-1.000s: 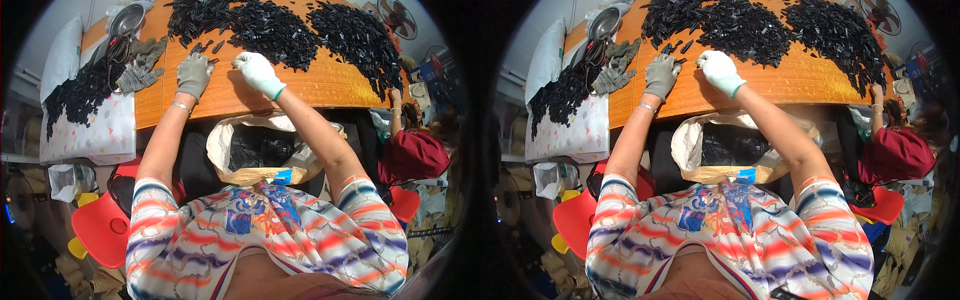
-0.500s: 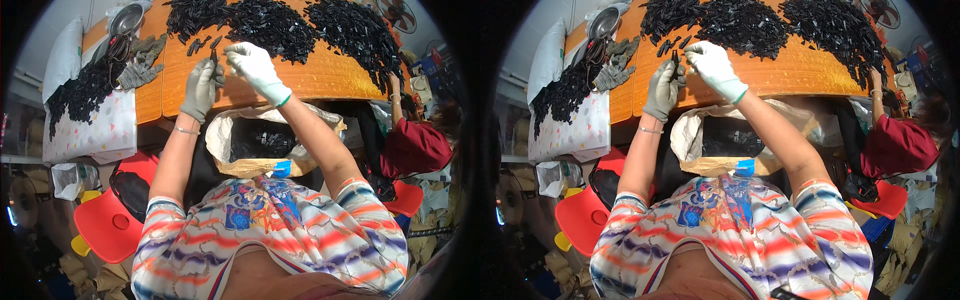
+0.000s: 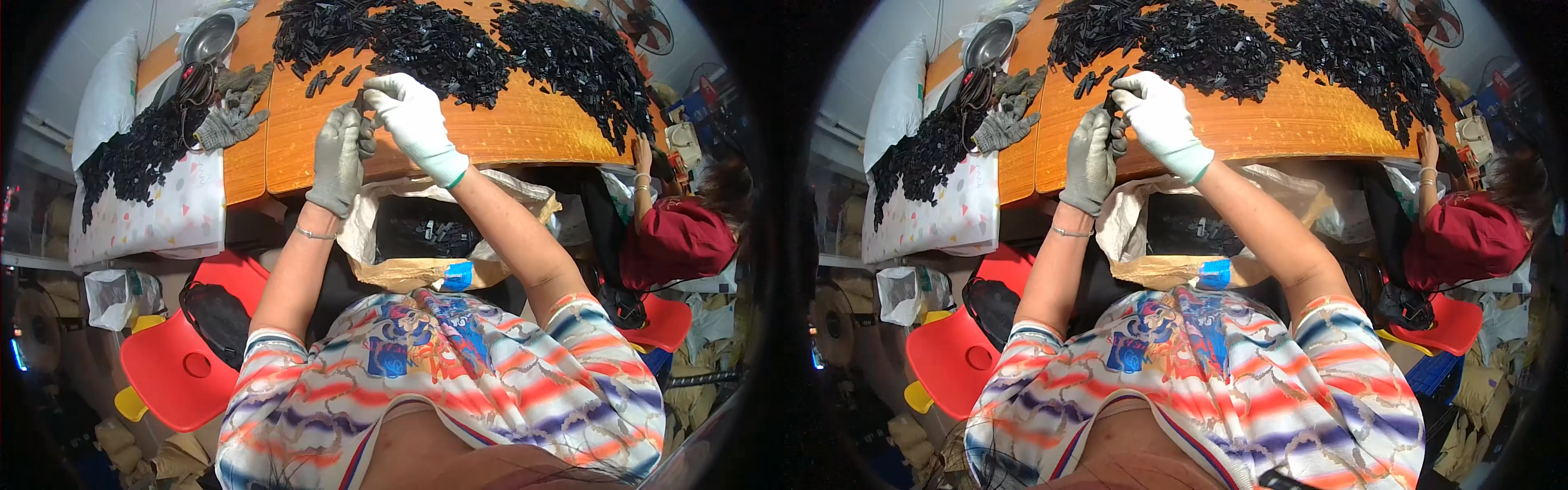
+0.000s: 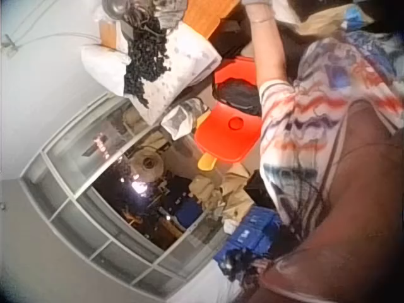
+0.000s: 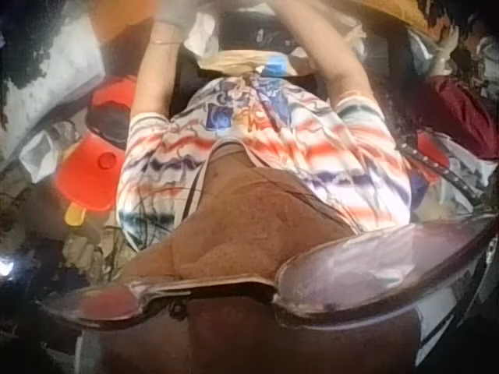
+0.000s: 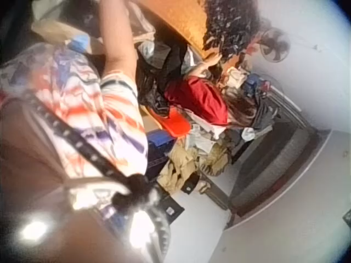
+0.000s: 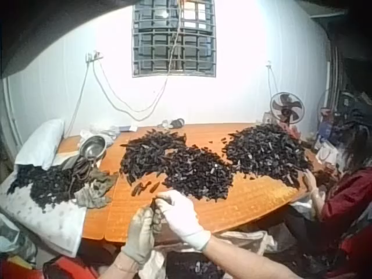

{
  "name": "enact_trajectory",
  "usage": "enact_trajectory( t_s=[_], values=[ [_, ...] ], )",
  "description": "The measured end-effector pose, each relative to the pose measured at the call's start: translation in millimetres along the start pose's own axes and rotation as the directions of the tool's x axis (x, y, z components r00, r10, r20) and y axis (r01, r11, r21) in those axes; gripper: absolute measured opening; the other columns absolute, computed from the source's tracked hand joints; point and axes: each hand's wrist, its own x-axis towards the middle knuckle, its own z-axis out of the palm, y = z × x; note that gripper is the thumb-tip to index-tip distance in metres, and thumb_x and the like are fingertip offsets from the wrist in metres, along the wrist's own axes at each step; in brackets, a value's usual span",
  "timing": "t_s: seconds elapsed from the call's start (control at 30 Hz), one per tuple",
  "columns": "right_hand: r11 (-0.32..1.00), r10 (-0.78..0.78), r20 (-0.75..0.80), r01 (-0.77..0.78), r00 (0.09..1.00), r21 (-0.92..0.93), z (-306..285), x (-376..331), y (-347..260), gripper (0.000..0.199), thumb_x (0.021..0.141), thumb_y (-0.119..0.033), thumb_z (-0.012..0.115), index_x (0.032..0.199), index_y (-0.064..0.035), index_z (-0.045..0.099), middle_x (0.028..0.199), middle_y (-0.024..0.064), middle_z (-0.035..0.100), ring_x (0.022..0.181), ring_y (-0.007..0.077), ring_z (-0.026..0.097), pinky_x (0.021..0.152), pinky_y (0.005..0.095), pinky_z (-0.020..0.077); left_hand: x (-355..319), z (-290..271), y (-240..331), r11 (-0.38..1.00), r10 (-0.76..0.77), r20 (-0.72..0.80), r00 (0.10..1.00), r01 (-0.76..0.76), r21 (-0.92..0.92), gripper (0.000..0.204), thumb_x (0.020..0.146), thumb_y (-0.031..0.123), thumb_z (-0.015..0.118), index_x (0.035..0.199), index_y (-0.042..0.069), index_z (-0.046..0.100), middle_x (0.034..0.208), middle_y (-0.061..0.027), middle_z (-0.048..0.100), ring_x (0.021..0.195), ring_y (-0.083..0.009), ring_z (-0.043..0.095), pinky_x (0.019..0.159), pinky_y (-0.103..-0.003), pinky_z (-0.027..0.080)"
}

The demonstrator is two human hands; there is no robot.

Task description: Sorting and inspecting small black plastic components on a workbench.

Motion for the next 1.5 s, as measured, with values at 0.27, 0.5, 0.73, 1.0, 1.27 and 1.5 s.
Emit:
enact_trajectory(
  t_s=[0.27, 0.5, 0.73, 1.0, 1.27, 1.5],
  values=[
    [0.778, -0.247, 0.105, 0.262, 0.963, -0.571, -5.2, -2.9, 8.1, 0.019, 0.088, -0.019, 0.062, 0.102, -0.0056, 0.063, 0.089, 0.0119, 0.069, 0.075, 0.0205, 0.067, 0.064, 0.0303, 0.052, -5.1, 7.4, -1.8, 0.98, 0.043, -0.143, 0.989, -0.014, 0.196, 0.019, 0.099, 0.019, 0.045, 0.104, 0.004, 0.053, 0.071, 0.0016, 0.049, 0.055, -0.0036, 0.041, 0.047, -0.017, 0.035],
    [0.353, -0.4, 0.364, 0.508, 0.841, -0.786, -9.3, 1.7, 2.0, 0.012, 0.084, -0.016, 0.058, 0.085, -0.004, 0.057, 0.074, 0.0148, 0.062, 0.071, 0.0323, 0.064, 0.061, 0.0411, 0.0511, -2.6, 9.2, -4.7, 0.939, 0.168, -0.124, 0.978, -0.121, 0.322, 0.022, 0.097, 0.019, 0.05, 0.106, 0.0, 0.057, 0.074, 0.004, 0.049, 0.059, -0.0015, 0.04, 0.049, -0.018, 0.034],
    [0.282, -0.38, 0.48, 0.593, 0.791, -0.754, -11.1, 10.2, 6.9, 0.011, 0.082, -0.017, 0.056, 0.081, -0.0065, 0.054, 0.07, 0.0135, 0.06, 0.063, 0.0333, 0.062, 0.054, 0.0408, 0.0498, 0.5, 12.6, -10.2, 0.923, 0.236, -0.202, 0.951, -0.154, 0.353, 0.019, 0.094, 0.013, 0.051, 0.1, -0.003, 0.059, 0.076, 0.0032, 0.052, 0.063, -0.0035, 0.042, 0.054, -0.021, 0.036],
    [0.271, -0.369, 0.484, 0.59, 0.794, -0.761, -32.6, 20.9, 17.1, 0.012, 0.082, -0.02, 0.057, 0.082, -0.0084, 0.055, 0.066, 0.0124, 0.061, 0.063, 0.0342, 0.062, 0.056, 0.0427, 0.0497, 15.5, 25.8, -12.0, 0.932, 0.138, -0.193, 0.971, -0.062, 0.358, 0.022, 0.094, 0.017, 0.051, 0.079, 0.002, 0.056, 0.064, 0.0028, 0.047, 0.055, -0.0052, 0.039, 0.048, -0.023, 0.032],
    [0.559, -0.212, 0.149, 0.245, 0.966, -0.793, -44.9, 19.9, 11.1, 0.022, 0.087, -0.029, 0.053, 0.098, -0.0115, 0.062, 0.082, 0.0172, 0.064, 0.077, 0.0352, 0.063, 0.067, 0.0426, 0.0506, 15.3, 22.6, 1.7, 0.97, -0.056, 0.023, 0.998, 0.049, 0.239, 0.025, 0.096, 0.03, 0.052, 0.092, 0.005, 0.053, 0.07, 0.0009, 0.052, 0.055, -0.006, 0.043, 0.048, -0.02, 0.036],
    [0.954, 0.298, 0.345, -0.264, 0.89, -0.143, -72.4, -12.5, -1.3, 0.037, 0.093, -0.036, 0.051, 0.107, -0.0054, 0.066, 0.086, -0.0011, 0.065, 0.066, 0.0045, 0.054, 0.06, 0.019, 0.0429, -18.7, -4.6, -11.3, 0.966, -0.254, 0.035, 0.966, 0.252, 0.06, 0.019, 0.094, 0.024, 0.057, 0.099, 0.006, 0.055, 0.071, -0.0004, 0.054, 0.056, -0.0036, 0.046, 0.049, -0.016, 0.037]
  ],
)
